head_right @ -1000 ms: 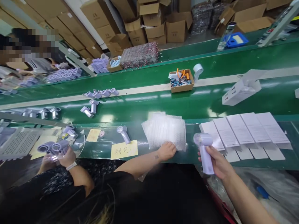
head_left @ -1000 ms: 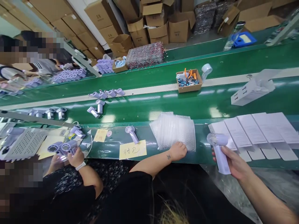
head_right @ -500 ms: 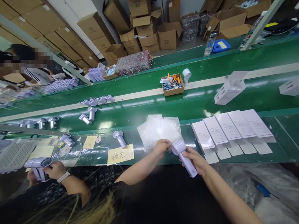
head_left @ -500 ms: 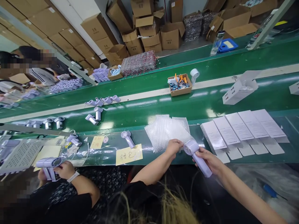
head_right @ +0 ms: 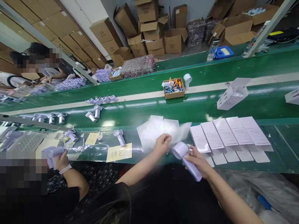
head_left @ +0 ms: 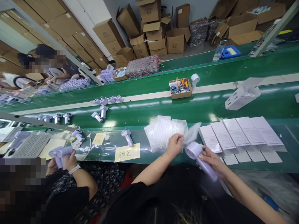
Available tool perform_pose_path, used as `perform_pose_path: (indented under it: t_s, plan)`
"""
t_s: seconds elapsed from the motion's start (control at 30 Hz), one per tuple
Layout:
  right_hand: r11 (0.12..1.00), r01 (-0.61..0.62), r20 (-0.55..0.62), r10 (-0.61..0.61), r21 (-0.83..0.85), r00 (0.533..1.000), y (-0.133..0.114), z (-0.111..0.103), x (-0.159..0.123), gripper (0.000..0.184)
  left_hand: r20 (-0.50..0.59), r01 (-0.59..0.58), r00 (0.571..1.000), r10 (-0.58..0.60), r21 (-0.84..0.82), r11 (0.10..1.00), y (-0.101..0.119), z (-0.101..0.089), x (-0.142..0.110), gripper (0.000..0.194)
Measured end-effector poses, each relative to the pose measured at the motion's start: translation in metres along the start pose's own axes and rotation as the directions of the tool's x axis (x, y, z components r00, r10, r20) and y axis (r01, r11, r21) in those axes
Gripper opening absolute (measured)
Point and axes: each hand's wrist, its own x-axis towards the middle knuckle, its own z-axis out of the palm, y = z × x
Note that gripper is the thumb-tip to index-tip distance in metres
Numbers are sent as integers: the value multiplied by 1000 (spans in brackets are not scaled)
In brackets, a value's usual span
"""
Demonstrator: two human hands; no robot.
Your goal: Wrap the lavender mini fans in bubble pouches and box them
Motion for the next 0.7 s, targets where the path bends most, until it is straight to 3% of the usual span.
perform_pose_path:
  t_s: [0.03, 0.1, 0.23, 0.33, 0.37, 0.43, 0.5, 0.53, 0.6, 0.67, 0.7]
  plan:
    - [998, -40, 63, 37, 49, 997, -5, -5, -7, 65, -54, 62, 997, -63, -25, 998, -2, -2, 4, 15]
    - [988, -117, 155, 102, 96, 983, -14, -13, -16, 80, -57, 87, 994, -88, -32, 996, -2, -4, 6, 16]
    - [982, -106, 195, 75, 156, 978, -17, -10, -15, 80, 133, -111, 986, 95, 115, 987, 11, 0, -11, 14]
    - [987, -79, 233, 44, 143, 971, -15, 1, -9, 66, 281, -163, 952, 122, 126, 979, 16, 9, -25, 7]
    - [989, -77, 236, 46, 124, 971, -15, 3, -8, 61, 284, -108, 955, 81, 80, 991, 15, 11, -27, 5]
    - [994, -70, 204, 52, 82, 977, -14, 5, -9, 51, 207, 111, 974, -92, -80, 991, 10, 15, -28, 9]
    - [996, -69, 134, 61, 55, 989, -13, 4, -11, 42, 129, 320, 947, -295, -285, 903, 6, 16, -29, 18]
    - [996, -74, 98, 69, 48, 993, -12, 4, -12, 39, 113, 361, 932, -344, -365, 858, 6, 16, -29, 20]
    - [995, -91, 41, 90, 44, 995, -11, 4, -15, 36, 82, 292, 955, -285, -424, 857, 9, 11, -34, 21]
    - [994, -106, 3, 106, 40, 994, -9, 8, -17, 35, 26, 77, 997, -72, -330, 941, 14, 3, -43, 18]
    - [993, -108, -17, 109, 40, 994, -9, 10, -18, 34, 12, -47, 999, 51, -240, 970, 16, -1, -49, 16]
